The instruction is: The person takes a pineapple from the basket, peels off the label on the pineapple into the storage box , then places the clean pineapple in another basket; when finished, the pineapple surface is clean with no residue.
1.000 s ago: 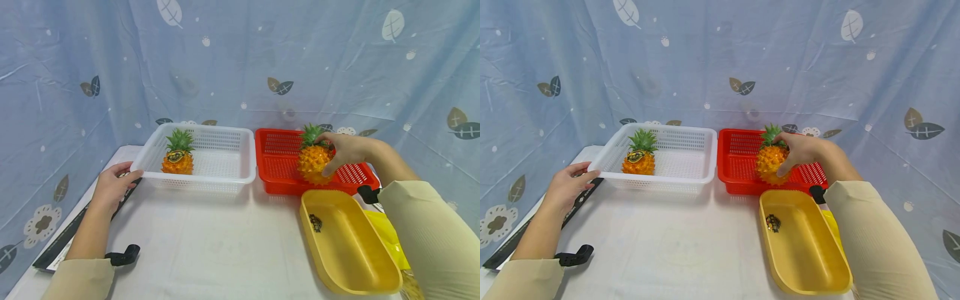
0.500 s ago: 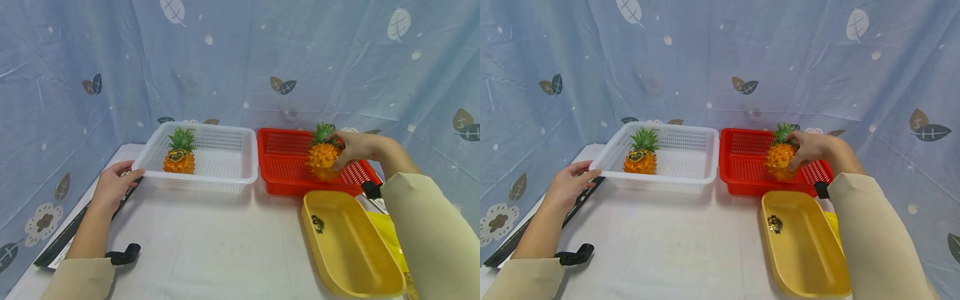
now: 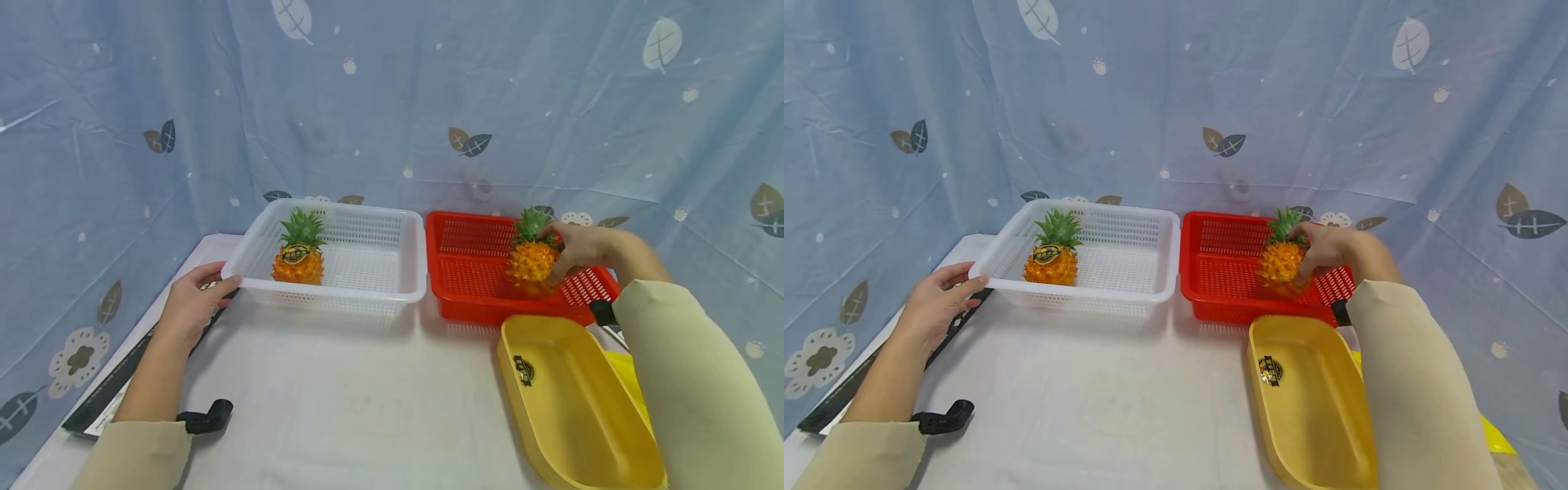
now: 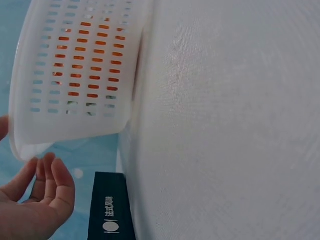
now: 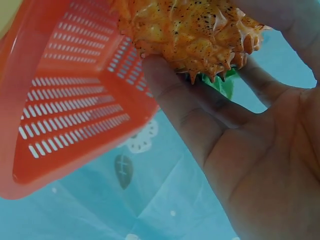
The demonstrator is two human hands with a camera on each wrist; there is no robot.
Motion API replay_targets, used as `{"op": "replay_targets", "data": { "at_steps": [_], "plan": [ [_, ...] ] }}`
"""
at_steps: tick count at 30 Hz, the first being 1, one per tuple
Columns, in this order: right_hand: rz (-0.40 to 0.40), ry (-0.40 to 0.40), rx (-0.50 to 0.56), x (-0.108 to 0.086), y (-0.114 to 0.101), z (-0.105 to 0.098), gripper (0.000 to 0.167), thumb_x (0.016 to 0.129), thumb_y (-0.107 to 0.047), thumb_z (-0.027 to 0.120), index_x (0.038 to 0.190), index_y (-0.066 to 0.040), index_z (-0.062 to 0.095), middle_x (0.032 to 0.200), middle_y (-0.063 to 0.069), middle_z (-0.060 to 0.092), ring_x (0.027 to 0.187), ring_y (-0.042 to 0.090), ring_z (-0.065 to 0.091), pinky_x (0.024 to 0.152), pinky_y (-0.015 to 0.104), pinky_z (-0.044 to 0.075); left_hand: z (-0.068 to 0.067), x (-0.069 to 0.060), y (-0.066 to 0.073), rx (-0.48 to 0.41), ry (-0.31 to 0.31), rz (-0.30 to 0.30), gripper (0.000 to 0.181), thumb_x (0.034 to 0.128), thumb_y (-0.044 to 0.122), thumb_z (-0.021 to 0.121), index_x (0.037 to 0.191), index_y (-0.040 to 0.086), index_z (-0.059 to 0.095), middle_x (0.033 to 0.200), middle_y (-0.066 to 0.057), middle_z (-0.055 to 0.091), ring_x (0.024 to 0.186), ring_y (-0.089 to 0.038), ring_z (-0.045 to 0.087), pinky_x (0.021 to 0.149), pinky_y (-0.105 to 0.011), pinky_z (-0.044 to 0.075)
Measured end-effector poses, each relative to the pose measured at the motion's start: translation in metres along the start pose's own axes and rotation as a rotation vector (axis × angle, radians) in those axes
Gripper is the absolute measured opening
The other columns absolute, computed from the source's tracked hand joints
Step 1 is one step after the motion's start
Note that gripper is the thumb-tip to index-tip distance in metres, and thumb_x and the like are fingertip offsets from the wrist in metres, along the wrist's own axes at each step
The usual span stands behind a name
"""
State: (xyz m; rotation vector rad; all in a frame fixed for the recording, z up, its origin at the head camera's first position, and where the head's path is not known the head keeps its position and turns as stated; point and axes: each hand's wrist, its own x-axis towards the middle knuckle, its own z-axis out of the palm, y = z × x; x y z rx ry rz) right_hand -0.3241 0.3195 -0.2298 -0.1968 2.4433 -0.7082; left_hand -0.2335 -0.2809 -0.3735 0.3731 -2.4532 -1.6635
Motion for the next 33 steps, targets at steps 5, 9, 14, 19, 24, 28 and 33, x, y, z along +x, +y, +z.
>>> {"op": "replay_targets", "data": {
  "at_steps": [5,9,14,19,24,28,33],
  "plan": [
    [0.030,0.002,-0.015,0.006,0.010,0.002,0.102,0.081,0.006,0.076,0.157,0.005,0.007,0.148,0.040,0.015,0.086,0.023,0.060,0.082,0.041,0.060,0.001,0.000,0.001,-0.005,0.000,-0.003,0.073,0.1002,0.042,0.066,0.158,0.006,0.039,0.148,-0.012,0.046,0.119,-0.021,0.053,0.082,-0.020,0.059],
    [0.095,-0.013,-0.050,0.007,0.017,0.007,0.101,0.078,0.009,0.073,0.156,0.002,0.008,0.140,0.036,0.021,0.076,0.022,0.050,0.071,0.035,0.055,0.004,0.002,0.001,-0.008,0.003,-0.003,0.073,0.0996,0.042,0.067,0.158,0.007,0.040,0.142,-0.008,0.048,0.117,-0.020,0.053,0.081,-0.018,0.059],
    [0.128,-0.039,-0.035,0.009,0.029,0.011,0.105,0.078,0.008,0.075,0.157,-0.001,0.006,0.142,0.036,0.018,0.089,0.027,0.053,0.078,0.039,0.058,0.004,0.002,0.001,-0.012,-0.001,0.003,0.072,0.0996,0.041,0.068,0.157,0.006,0.040,0.136,-0.004,0.049,0.114,-0.017,0.054,0.081,-0.018,0.059],
    [0.146,-0.024,-0.059,0.008,0.032,0.014,0.104,0.077,0.006,0.076,0.156,-0.002,0.008,0.142,0.036,0.017,0.098,0.037,0.049,0.079,0.041,0.059,0.001,0.000,0.003,-0.014,-0.003,-0.005,0.073,0.0995,0.041,0.068,0.157,0.006,0.040,0.135,-0.002,0.049,0.116,-0.019,0.054,0.082,-0.018,0.059],
    [0.186,0.008,-0.111,0.007,0.032,0.016,0.104,0.076,0.004,0.076,0.156,-0.005,0.010,0.141,0.036,0.018,0.117,0.047,0.038,0.081,0.042,0.061,0.001,0.001,0.001,-0.030,-0.007,-0.008,0.073,0.0997,0.040,0.068,0.157,0.005,0.040,0.132,0.001,0.050,0.113,-0.015,0.052,0.082,-0.018,0.059],
    [0.178,0.015,-0.132,0.011,0.036,0.018,0.102,0.076,0.004,0.077,0.155,-0.005,0.014,0.137,0.035,0.022,0.113,0.044,0.041,0.079,0.040,0.060,0.002,0.002,-0.001,-0.029,-0.004,-0.016,0.074,0.0996,0.042,0.068,0.158,0.006,0.039,0.137,-0.003,0.049,0.117,-0.019,0.052,0.083,-0.019,0.059],
    [0.212,0.026,-0.047,0.016,0.044,0.020,0.109,0.076,-0.001,0.084,0.158,-0.009,0.013,0.140,0.035,0.023,0.120,0.050,0.037,0.083,0.044,0.064,0.002,0.002,-0.002,-0.013,0.007,-0.024,0.075,0.0991,0.045,0.067,0.158,0.007,0.039,0.148,-0.011,0.045,0.123,-0.025,0.051,0.081,-0.018,0.059]
  ]
}}
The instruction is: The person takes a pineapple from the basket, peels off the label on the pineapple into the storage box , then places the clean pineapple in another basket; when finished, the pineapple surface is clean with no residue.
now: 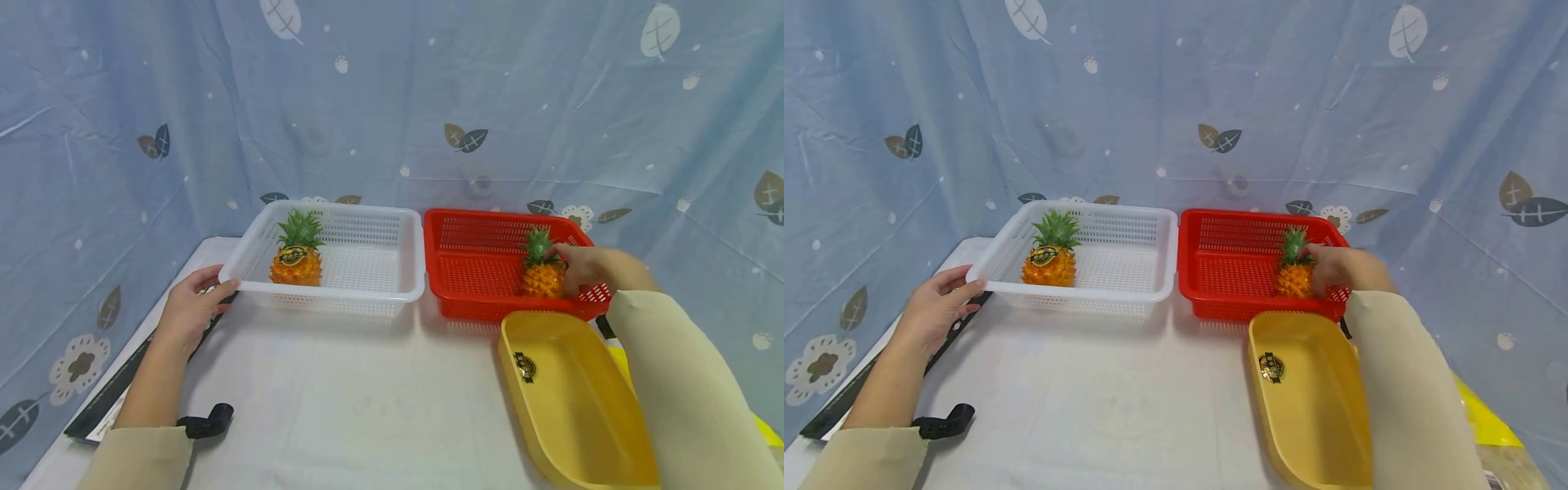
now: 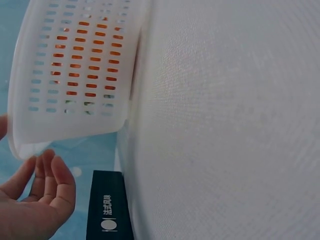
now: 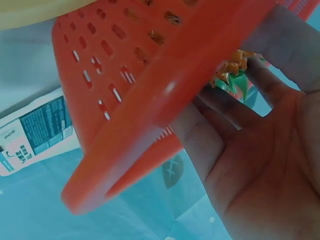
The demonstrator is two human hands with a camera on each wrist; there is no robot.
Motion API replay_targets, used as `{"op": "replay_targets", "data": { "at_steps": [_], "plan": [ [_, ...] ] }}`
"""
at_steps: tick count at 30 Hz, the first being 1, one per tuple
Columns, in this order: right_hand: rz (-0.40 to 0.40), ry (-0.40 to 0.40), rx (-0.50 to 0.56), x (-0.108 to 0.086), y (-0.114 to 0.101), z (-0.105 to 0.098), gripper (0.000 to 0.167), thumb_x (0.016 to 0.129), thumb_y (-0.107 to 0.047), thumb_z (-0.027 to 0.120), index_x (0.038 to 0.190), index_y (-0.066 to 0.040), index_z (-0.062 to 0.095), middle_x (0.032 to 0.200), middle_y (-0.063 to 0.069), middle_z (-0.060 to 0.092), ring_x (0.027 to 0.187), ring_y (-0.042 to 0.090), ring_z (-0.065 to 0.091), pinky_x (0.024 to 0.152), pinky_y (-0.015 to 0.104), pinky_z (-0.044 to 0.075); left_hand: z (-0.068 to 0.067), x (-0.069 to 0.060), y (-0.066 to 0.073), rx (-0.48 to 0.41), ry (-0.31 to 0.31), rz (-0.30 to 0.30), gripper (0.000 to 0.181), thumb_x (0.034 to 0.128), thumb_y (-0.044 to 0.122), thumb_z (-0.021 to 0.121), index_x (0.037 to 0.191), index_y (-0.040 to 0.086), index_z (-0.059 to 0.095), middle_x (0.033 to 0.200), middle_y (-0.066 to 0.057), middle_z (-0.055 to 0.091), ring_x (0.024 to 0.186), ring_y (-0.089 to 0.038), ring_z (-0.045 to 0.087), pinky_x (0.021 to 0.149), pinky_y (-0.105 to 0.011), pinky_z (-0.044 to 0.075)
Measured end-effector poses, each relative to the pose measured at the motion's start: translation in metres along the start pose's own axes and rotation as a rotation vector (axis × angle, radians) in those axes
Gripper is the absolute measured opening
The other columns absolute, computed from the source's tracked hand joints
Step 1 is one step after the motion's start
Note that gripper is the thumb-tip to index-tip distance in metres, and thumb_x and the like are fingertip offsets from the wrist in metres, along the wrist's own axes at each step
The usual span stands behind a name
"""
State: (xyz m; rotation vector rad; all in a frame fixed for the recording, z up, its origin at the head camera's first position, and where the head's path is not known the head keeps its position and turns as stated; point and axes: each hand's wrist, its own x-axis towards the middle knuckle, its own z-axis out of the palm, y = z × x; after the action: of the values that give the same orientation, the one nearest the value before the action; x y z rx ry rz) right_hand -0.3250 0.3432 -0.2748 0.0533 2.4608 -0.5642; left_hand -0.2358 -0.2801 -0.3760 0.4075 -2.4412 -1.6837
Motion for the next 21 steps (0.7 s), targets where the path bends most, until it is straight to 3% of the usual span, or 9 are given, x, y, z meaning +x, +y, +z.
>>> {"op": "replay_targets", "data": {
  "at_steps": [7,16,21],
  "plan": [
    [0.029,0.012,0.011,0.003,0.002,-0.002,0.112,0.075,0.001,0.083,0.161,-0.011,0.012,0.144,0.037,0.018,0.121,0.050,0.036,0.080,0.042,0.064,-0.001,0.001,-0.002,-0.007,0.004,0.000,0.075,0.0994,0.045,0.067,0.159,0.008,0.038,0.147,-0.009,0.045,0.123,-0.023,0.050,0.082,-0.019,0.059],
    [0.102,0.086,-0.091,-0.008,0.003,-0.002,0.112,0.078,0.000,0.079,0.166,-0.017,0.013,0.155,0.046,0.000,0.123,0.060,0.020,0.073,0.045,0.062,-0.001,-0.002,-0.002,-0.007,0.004,0.007,0.074,0.1006,0.043,0.065,0.159,0.007,0.038,0.144,-0.009,0.046,0.122,-0.023,0.051,0.081,-0.018,0.059],
    [0.088,0.132,-0.139,-0.010,0.006,-0.002,0.105,0.079,0.002,0.077,0.165,-0.014,0.018,0.154,0.046,0.008,0.120,0.058,0.027,0.070,0.042,0.063,0.000,-0.002,-0.002,-0.006,0.009,0.011,0.073,0.1008,0.043,0.065,0.159,0.007,0.038,0.137,-0.005,0.048,0.120,-0.021,0.051,0.080,-0.017,0.058]
  ]
}}
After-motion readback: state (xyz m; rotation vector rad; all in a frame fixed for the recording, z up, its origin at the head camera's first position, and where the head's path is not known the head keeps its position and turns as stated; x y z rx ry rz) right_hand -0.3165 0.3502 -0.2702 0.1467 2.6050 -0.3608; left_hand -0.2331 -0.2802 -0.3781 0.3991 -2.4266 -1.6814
